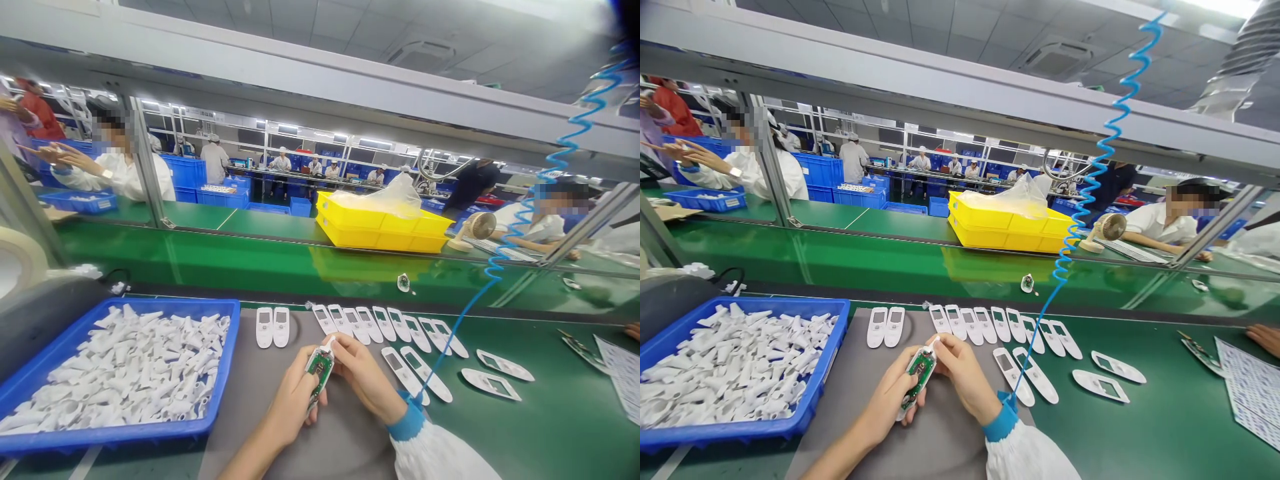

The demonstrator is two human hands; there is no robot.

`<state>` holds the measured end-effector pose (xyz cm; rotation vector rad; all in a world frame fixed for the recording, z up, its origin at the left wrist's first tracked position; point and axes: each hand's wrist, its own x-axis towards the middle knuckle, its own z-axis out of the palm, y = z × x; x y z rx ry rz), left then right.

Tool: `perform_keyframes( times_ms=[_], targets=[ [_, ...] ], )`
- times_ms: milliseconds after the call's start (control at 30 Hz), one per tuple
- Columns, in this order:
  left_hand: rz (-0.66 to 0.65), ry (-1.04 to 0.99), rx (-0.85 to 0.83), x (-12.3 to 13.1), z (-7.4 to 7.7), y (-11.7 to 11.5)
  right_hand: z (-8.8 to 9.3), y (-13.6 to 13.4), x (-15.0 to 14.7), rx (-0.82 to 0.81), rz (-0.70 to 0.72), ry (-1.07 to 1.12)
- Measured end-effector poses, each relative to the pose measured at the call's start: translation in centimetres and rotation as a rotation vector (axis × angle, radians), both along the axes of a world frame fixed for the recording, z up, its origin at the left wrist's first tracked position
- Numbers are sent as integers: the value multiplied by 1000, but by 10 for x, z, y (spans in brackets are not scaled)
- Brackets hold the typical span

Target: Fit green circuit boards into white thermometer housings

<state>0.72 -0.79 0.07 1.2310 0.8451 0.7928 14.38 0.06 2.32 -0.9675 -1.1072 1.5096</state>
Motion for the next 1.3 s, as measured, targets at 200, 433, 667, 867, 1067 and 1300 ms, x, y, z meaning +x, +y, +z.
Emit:
perform_keyframes(
  times_ms=[200,433,667,867,1067,1300],
  targets=[
    [21,-87,-70,2,1,0,-6,-3,-9,-66,-59,100],
    [20,49,47,0,0,-3,-5,-2,-5,23,-68,-10],
    [-27,213,201,-5,5,-8,-3,3,9,38,13,-125],
    [-22,232,227,-6,7,-10,-6,2,8,57,217,-154],
    [-19,154,162,-4,5,-10,-4,3,9,145,74,-323],
    [-16,128,144,-3,6,-10,-1,-1,8,152,-43,-404]
  ],
)
